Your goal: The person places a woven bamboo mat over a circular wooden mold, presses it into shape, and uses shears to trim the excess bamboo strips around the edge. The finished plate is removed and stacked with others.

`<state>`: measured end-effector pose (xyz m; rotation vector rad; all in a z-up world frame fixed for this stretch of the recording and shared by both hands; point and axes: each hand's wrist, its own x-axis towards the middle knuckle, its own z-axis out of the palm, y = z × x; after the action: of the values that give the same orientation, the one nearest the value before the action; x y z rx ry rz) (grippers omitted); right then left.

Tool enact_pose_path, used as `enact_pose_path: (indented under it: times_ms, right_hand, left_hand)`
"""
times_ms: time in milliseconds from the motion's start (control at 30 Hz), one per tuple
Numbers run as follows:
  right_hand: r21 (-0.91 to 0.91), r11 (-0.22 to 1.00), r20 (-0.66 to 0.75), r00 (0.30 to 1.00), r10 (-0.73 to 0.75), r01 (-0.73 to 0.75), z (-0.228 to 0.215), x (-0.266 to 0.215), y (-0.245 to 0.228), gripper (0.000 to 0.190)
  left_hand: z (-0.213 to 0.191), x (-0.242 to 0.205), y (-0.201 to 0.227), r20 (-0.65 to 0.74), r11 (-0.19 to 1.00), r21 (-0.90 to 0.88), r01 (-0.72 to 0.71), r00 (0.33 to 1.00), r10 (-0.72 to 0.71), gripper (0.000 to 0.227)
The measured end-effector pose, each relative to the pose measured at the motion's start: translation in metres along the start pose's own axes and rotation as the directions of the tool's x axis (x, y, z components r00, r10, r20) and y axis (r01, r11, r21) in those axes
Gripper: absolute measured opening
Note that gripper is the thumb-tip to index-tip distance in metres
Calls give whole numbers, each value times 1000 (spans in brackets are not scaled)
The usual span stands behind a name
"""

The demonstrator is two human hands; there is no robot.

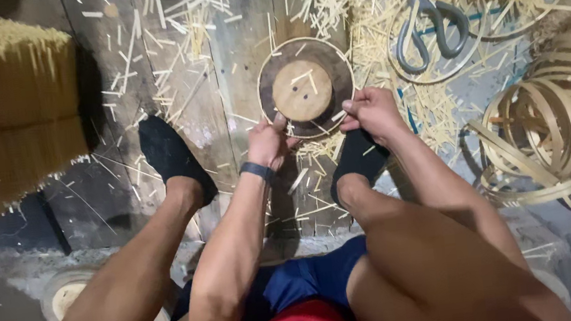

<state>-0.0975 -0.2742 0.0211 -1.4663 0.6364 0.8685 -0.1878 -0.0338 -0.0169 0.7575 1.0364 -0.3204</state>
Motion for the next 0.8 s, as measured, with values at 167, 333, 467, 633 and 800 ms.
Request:
enact_pose_path:
  times_ms: [167, 333, 467, 633, 800]
  right_hand:
    - [-43, 998, -112, 993, -42, 38, 8, 8, 20, 13]
    - [-204, 962, -67, 978, -197, 180, 10, -16, -14, 31]
    - [-98, 973, 75, 977, -202, 208, 20, -44, -42, 76]
    - [29, 966, 108, 960, -260, 259, 51, -49, -57, 94]
    - [-86, 919, -6, 922, -388, 386, 67, -43, -49, 79]
  left_hand:
    - [17, 3, -6, -187, 993, 114, 32, 982, -10, 27]
    - [22, -17, 25, -77, 985, 163, -51, 995, 64, 30]
    - [29, -58, 67, 382, 535, 496, -684, 725, 573, 32]
    - [90, -97, 111, 512, 319, 620, -716, 678, 527, 40]
    - [117, -93, 111, 531, 189, 616, -764, 581, 616, 42]
